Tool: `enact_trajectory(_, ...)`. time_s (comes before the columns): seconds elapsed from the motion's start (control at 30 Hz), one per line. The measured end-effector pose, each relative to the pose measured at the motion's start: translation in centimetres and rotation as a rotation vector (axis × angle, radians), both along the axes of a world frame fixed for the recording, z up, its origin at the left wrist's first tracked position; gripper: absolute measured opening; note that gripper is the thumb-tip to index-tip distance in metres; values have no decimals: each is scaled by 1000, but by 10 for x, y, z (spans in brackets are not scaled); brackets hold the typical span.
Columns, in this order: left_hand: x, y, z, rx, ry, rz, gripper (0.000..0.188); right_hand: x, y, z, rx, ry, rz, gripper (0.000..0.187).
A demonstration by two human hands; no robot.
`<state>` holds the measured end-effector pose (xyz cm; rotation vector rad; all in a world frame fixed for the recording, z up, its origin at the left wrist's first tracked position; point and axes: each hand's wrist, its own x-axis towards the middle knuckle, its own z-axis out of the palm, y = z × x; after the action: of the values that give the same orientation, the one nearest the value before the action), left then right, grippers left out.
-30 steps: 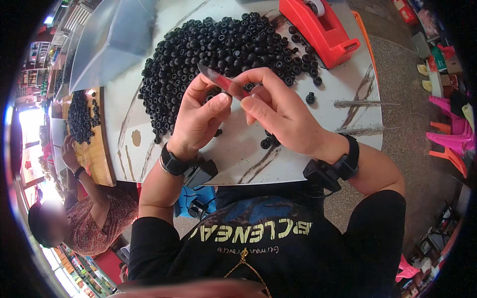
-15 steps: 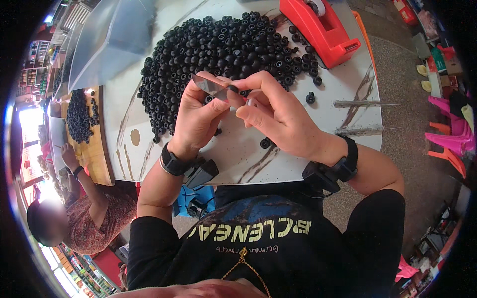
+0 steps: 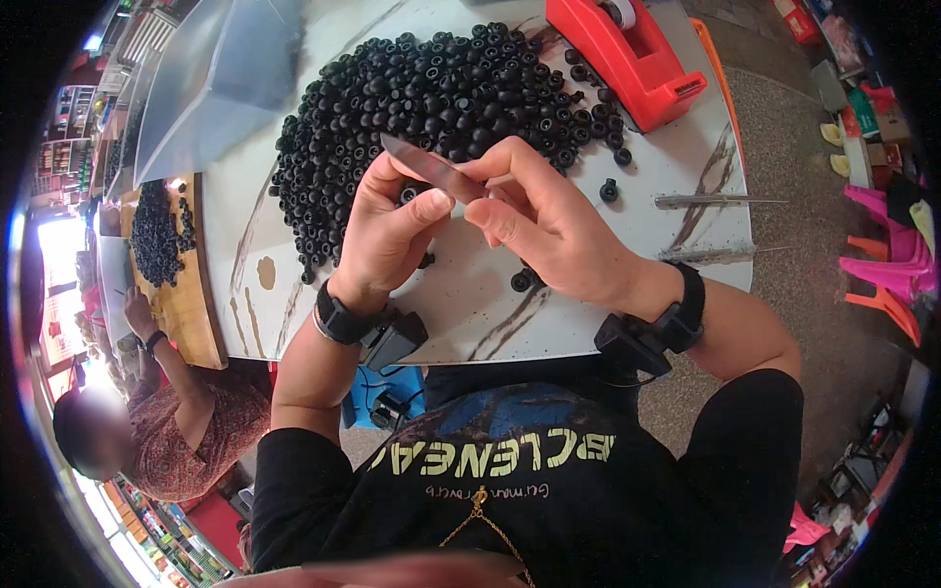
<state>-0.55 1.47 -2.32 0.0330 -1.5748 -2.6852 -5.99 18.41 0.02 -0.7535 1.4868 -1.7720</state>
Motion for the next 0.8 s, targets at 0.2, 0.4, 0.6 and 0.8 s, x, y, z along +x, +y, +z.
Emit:
enact_trajectory(0.2, 0, -3, 1, 24, -41, -53, 15, -3, 0, 5, -9, -186, -8, 26)
enact_trajectory(0.4, 1, -2, 0, -33, -11, -49, 16, -5, 1, 4, -15, -203, -1, 27)
enact_trajectory(0.6, 3, -2, 10, 52, -89, -183, 15, -4, 1, 3, 9, -170, -17, 28)
enact_trajectory(0.8, -3, -18, 18, 397, -181, -139, 16, -8, 1, 5, -24, -150, -48, 28)
